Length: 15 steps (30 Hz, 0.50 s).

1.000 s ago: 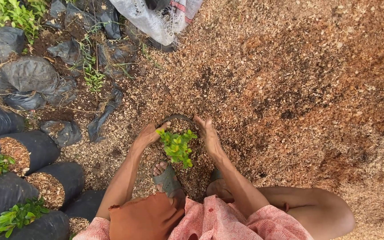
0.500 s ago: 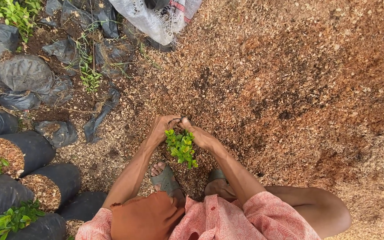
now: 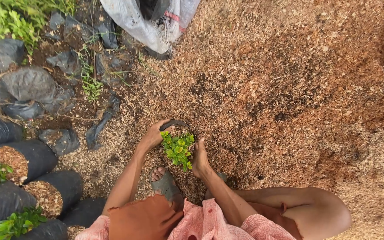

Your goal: Transplanting small green seedlings into individual black plastic bags filled with soil and mulch.

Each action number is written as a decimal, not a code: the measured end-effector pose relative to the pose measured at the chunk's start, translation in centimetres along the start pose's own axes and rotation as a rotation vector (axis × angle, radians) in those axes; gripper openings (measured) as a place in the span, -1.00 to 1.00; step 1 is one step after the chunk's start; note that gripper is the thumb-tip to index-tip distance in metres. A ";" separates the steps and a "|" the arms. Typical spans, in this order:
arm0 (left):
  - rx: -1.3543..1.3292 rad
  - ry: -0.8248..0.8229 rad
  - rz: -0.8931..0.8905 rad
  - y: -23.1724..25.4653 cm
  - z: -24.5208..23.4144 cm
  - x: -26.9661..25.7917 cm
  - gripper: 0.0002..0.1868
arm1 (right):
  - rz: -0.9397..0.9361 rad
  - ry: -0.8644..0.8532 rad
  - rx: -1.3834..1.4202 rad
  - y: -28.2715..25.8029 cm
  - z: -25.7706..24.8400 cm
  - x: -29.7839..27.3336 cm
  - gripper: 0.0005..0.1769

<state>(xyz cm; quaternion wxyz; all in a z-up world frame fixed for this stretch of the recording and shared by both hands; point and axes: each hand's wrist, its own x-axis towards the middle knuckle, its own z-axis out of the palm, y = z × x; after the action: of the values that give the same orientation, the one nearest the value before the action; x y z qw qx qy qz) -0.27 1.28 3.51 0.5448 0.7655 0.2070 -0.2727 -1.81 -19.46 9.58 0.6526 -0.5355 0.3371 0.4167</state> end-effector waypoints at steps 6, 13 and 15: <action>-0.004 -0.033 -0.248 0.3 -3.9 -2.4 -0.20 | -0.129 -0.140 -0.095 -5.5 1.2 -2.3 0.08; 0.024 0.001 -0.001 0.1 -3.1 -2.2 -0.28 | -0.608 -0.294 -0.489 -6.0 -1.3 -0.4 0.02; 0.053 0.013 0.148 0.2 -2.5 -2.0 -0.32 | -0.545 -0.346 -0.828 -7.1 -0.2 -2.6 0.00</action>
<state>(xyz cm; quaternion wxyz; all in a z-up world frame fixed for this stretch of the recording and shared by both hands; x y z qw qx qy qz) -1.25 3.56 5.57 0.5418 0.7945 0.1463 -0.2321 3.49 -20.69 14.77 0.5171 -0.7403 -0.1204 0.4125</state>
